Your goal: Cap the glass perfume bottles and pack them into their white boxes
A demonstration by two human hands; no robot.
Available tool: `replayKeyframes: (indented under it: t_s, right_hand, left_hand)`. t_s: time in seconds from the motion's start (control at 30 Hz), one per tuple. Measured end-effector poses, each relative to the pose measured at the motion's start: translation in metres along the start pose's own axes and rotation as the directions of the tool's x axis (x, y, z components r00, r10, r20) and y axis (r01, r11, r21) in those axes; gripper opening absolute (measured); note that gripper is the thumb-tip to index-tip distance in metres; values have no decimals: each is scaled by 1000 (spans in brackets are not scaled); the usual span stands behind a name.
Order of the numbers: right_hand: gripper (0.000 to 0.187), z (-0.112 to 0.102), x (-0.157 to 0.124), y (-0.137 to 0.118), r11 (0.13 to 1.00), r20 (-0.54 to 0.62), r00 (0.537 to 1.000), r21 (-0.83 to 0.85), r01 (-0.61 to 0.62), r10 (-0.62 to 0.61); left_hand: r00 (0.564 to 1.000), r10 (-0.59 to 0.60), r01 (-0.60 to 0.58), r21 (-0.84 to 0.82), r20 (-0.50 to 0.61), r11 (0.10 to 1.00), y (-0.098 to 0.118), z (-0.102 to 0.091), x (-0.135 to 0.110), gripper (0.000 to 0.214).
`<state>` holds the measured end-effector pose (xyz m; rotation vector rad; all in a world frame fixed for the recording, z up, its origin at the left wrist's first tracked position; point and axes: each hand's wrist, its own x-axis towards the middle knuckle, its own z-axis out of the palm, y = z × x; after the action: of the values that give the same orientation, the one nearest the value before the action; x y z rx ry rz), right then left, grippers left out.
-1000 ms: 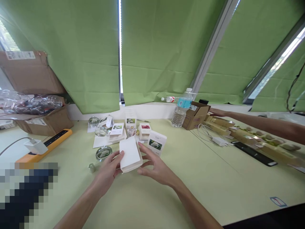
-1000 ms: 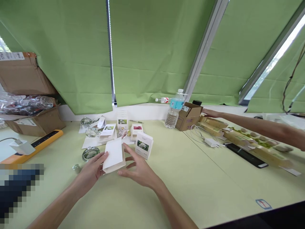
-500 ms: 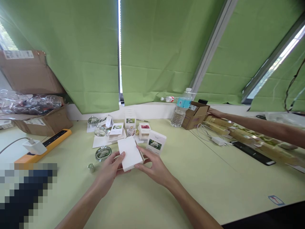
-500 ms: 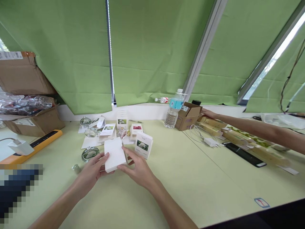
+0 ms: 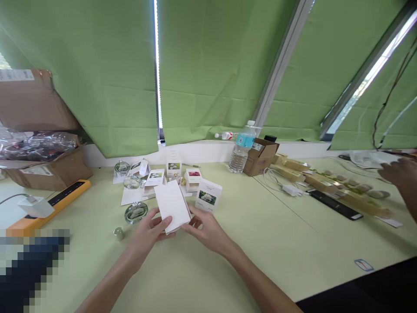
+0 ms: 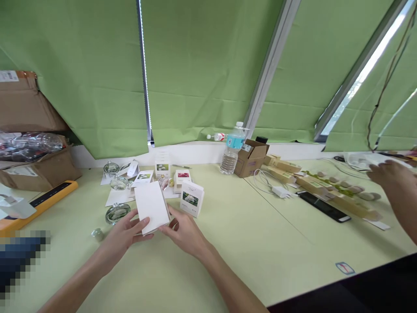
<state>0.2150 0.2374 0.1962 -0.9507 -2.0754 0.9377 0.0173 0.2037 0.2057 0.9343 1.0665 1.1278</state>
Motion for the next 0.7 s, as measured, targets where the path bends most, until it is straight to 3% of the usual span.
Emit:
replayKeyframes:
  t_s: [0.17, 0.3, 0.4, 0.5, 0.7]
  right_hand:
    - [35, 2, -1, -5, 995, -16, 1000, -97, 20, -21]
    - [28, 3, 1, 1, 996, -39, 997, 59, -69, 71]
    - [31, 1, 3, 9, 969, -59, 981, 177, -172, 185]
    - [34, -2, 4, 12, 951, -52, 973, 230, -208, 225]
    - [34, -7, 3, 2, 947, -34, 985, 281, -153, 169]
  left_hand:
    - [995, 94, -87, 178, -28, 980, -3, -1, 3, 59]
    - [988, 149, -152, 227, 33, 962, -1, 2, 1, 55]
    - [977, 163, -192, 235, 138, 953, -1, 5, -1, 50]
    - [966, 183, -225, 244, 184, 943, -5, 5, 1, 49]
    - [974, 225, -224, 246, 24, 943, -14, -3, 8, 57]
